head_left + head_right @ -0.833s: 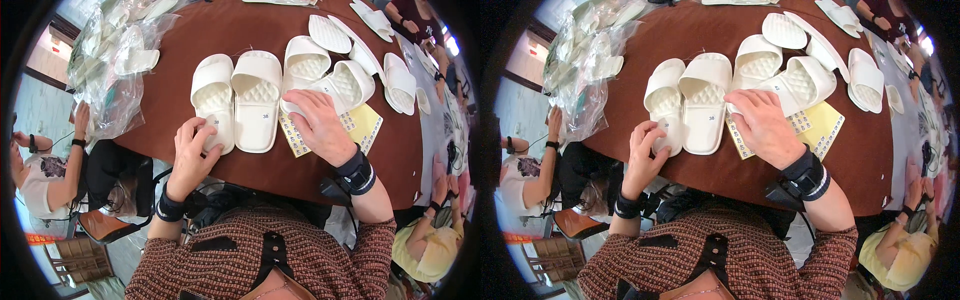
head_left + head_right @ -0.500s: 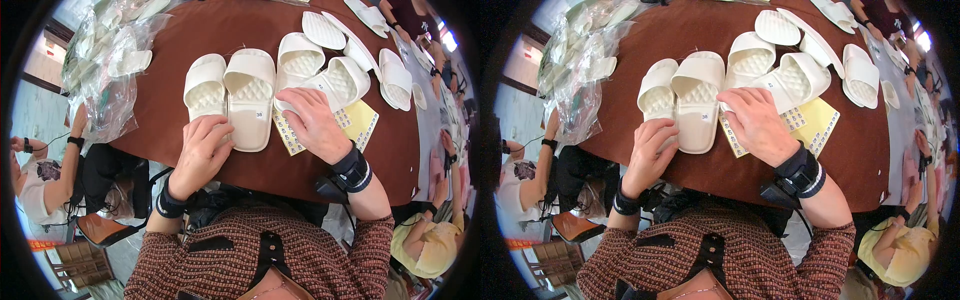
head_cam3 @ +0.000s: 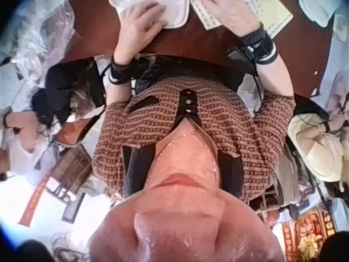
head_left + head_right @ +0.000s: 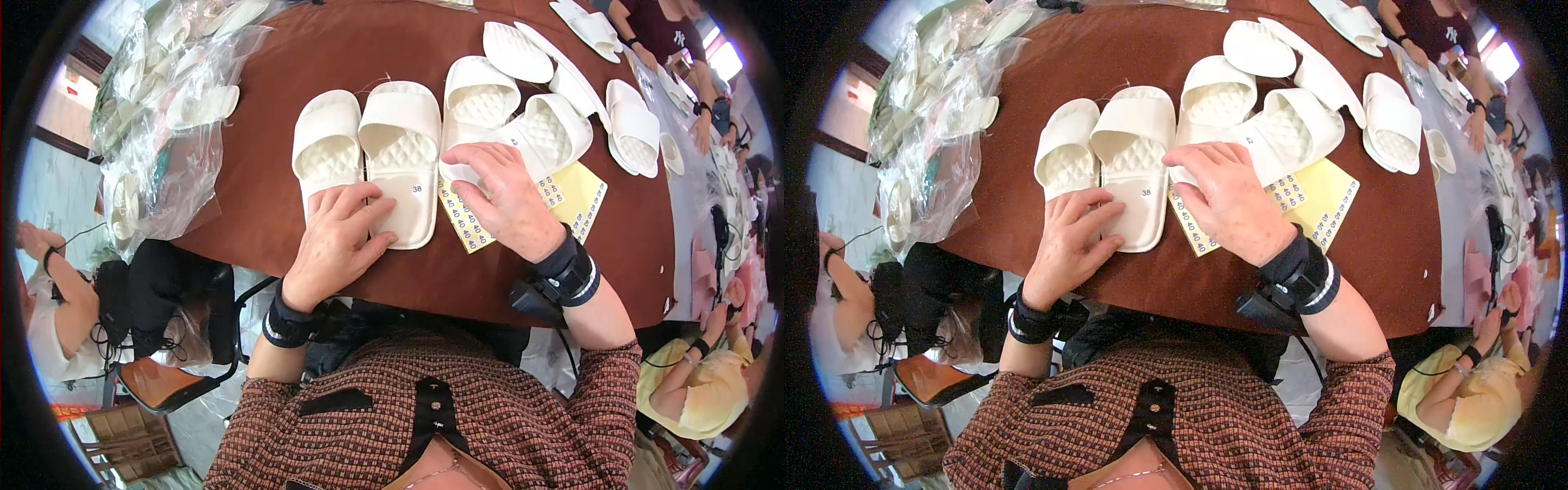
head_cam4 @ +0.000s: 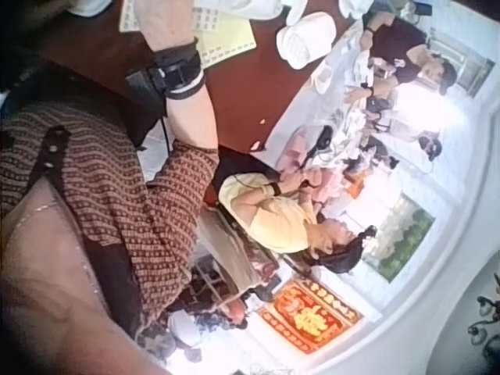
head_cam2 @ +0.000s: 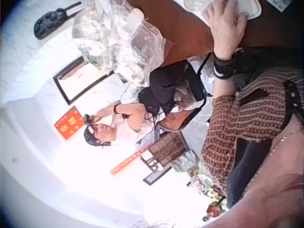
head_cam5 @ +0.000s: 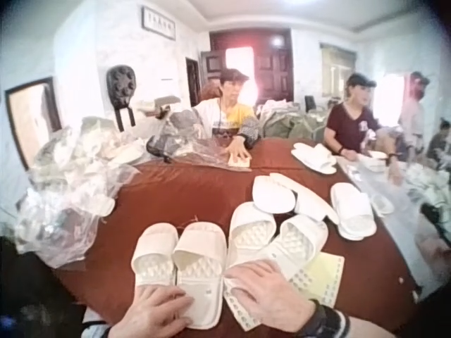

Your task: Inspecting and labeling white and pink slippers at a manufacturing table.

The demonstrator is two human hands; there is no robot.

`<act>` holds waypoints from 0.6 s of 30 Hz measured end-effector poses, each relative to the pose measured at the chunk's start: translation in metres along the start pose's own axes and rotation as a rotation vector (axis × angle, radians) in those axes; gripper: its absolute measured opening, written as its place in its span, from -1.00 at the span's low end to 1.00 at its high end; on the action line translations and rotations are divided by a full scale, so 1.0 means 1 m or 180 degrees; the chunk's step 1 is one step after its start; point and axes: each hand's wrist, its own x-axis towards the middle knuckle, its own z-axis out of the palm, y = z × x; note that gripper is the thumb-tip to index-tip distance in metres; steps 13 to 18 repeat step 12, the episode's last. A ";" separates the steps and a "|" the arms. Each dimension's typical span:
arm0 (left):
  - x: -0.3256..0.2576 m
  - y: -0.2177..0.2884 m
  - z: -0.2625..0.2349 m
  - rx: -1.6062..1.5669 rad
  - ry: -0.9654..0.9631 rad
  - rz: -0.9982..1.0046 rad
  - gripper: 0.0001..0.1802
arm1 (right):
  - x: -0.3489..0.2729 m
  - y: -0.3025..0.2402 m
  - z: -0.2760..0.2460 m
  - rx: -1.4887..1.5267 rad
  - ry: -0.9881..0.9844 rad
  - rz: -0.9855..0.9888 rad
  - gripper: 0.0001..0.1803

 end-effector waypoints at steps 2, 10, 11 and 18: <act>0.000 -0.001 0.002 -0.0020 0.0063 -0.0013 -0.61 | 0.003 -0.008 0.002 0.0021 -0.0018 -0.0125 -0.69; -0.007 -0.006 0.006 -0.0046 0.0269 -0.0054 -0.60 | 0.023 -0.022 0.018 0.0210 -0.0791 0.0205 -0.75; -0.008 -0.007 0.007 -0.0117 0.0234 -0.0061 -0.57 | 0.027 -0.021 0.021 0.0241 -0.0862 0.0319 -0.72; -0.010 -0.008 0.007 -0.0187 0.0199 -0.0065 -0.54 | 0.030 -0.020 0.024 0.0227 -0.0969 0.0496 -0.69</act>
